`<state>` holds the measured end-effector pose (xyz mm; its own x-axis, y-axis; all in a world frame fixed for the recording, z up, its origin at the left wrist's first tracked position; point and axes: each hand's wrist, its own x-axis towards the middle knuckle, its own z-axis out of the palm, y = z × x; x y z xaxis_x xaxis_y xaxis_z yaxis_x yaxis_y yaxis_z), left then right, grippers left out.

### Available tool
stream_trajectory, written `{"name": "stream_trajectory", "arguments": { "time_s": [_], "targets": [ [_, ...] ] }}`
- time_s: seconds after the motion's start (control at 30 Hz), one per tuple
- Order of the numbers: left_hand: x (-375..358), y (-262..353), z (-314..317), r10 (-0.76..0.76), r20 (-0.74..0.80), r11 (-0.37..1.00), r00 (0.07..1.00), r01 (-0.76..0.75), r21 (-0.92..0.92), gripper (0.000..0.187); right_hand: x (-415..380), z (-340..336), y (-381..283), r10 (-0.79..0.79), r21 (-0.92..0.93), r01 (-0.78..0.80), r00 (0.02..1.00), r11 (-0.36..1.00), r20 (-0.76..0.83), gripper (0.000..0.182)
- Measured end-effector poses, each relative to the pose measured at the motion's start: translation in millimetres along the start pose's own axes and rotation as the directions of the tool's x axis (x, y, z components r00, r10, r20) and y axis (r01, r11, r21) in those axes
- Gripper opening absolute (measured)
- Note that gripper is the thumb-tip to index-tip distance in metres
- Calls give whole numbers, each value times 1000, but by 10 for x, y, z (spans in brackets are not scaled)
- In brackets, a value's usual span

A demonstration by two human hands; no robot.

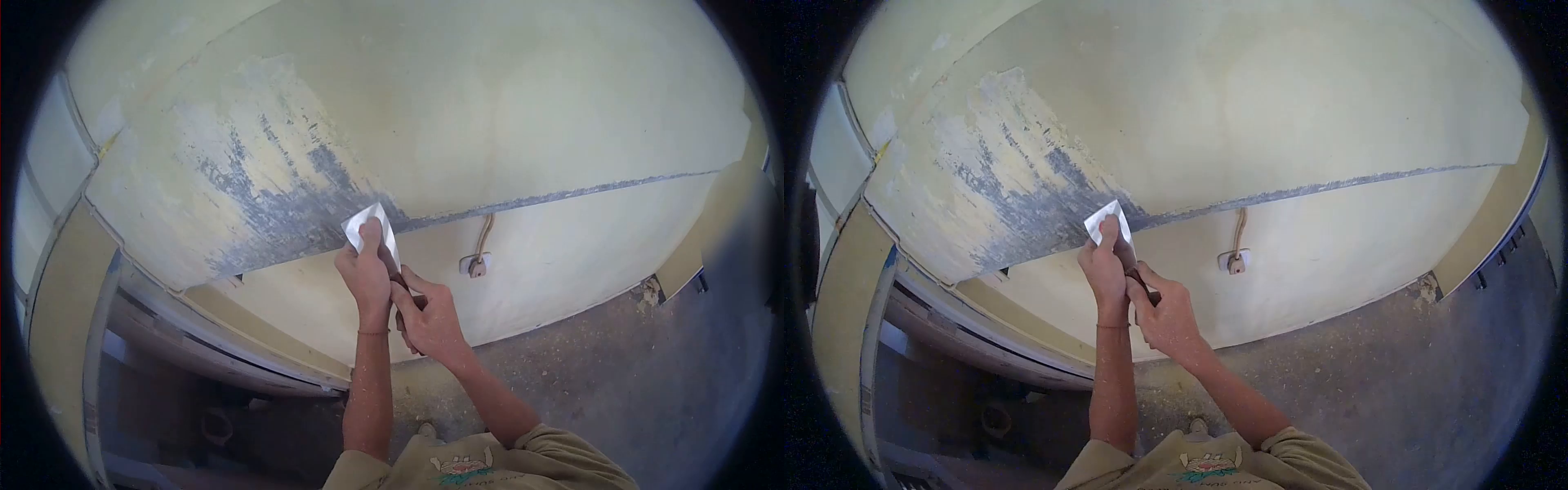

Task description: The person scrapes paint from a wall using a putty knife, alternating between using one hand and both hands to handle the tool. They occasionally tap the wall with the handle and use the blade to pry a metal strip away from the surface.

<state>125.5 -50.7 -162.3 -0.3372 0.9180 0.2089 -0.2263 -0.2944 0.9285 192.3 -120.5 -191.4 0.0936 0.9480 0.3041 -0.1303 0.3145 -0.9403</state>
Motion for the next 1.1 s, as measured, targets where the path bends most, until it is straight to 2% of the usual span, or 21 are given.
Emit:
{"name": "stream_trajectory", "arguments": {
  "time_s": [0.1, 0.13, 0.17, 0.23, 0.27, 0.37, 0.43, 0.5, 0.53, 0.57, 0.63, 0.67, 0.73, 0.77, 0.83, 0.87, 0.9, 0.93, 1.03, 1.07, 1.1],
  "targets": [
    [164, 219, 26, 150, -4, 986, 989, -149, 70, 31, 102, 31, -127, 15, -10, -15, 1000, 1000, 23, 27],
    [244, 208, 47, 172, 12, 974, 985, -168, -152, 31, 110, 67, -208, 58, 9, -58, 997, 998, 57, 25],
    [209, 157, -5, 167, 7, 976, 986, -164, -146, 31, 54, 56, -181, 66, 11, -67, 996, 998, 60, 25],
    [139, 33, -81, 163, -23, 955, 986, -152, 256, 28, -21, 26, -105, 84, 10, -84, 996, 996, 29, 24],
    [133, -117, 7, 131, -74, 991, 989, -133, -27, 30, 13, 43, -84, 66, 11, -67, 997, 998, 31, 24],
    [225, 253, -22, 110, 60, 994, 992, -109, -25, 32, 69, 110, -36, 5, 39, -5, 1000, 999, 8, 25],
    [230, 237, -45, 71, 37, 997, 997, -70, -37, 31, 109, 157, -62, -14, 49, 15, 1000, 999, -23, 24],
    [123, 16, -86, 105, -37, 975, 994, -96, 203, 29, -40, 89, 88, 18, 17, -18, 1000, 1000, -18, 26],
    [60, -78, -56, 20, -5, 997, 1000, -20, -69, 29, -66, 47, 109, 39, -19, -40, 999, 999, -26, 28],
    [119, -98, -77, 21, -1, 997, 1000, -21, -72, 29, -20, 64, 111, 36, -21, -37, 999, 999, -29, 28],
    [288, 162, -63, 220, 26, 963, 975, -221, 153, 31, 151, 130, 16, -215, -86, 213, 976, 973, -15, 33],
    [344, 326, -30, 162, 48, 986, 986, -164, 26, 30, 151, 130, -45, -202, -86, 200, 979, 976, -25, 33],
    [256, 251, -36, 165, 20, 981, 986, -167, 95, 30, 163, 139, -198, -47, -6, 47, 999, 999, 14, 33],
    [212, 191, -43, 187, -13, 971, 982, -182, 157, 29, 103, 124, -118, -57, -4, 57, 998, 998, 15, 33],
    [167, 58, -22, 186, -41, 981, 982, -183, 62, 30, -18, 75, 58, -32, -31, 30, 998, 999, -54, 29],
    [211, 124, -41, 245, -14, 955, 970, -238, 175, 31, 60, 90, 58, -37, -26, 35, 998, 999, -56, 29],
    [257, 211, -54, 296, 19, 914, 955, -289, 286, 32, 208, 130, -77, -116, -48, 115, 993, 992, -20, 28],
    [297, 444, -2, 268, -38, 935, 963, -250, 250, 35, 251, 161, -137, -180, -66, 181, 983, 981, 18, 27],
    [296, 425, -48, 274, 43, 945, 961, -278, 171, 37, 222, 181, -151, -142, -42, 142, 990, 989, 1, 27],
    [264, 197, -138, 263, 31, 915, 964, -260, 309, 36, 161, 159, -102, -155, -39, 155, 988, 987, 3, 27],
    [237, 150, -93, 277, 36, 913, 960, -275, 301, 36, 53, 123, -81, -97, -37, 97, 995, 995, -5, 27]
  ]
}}
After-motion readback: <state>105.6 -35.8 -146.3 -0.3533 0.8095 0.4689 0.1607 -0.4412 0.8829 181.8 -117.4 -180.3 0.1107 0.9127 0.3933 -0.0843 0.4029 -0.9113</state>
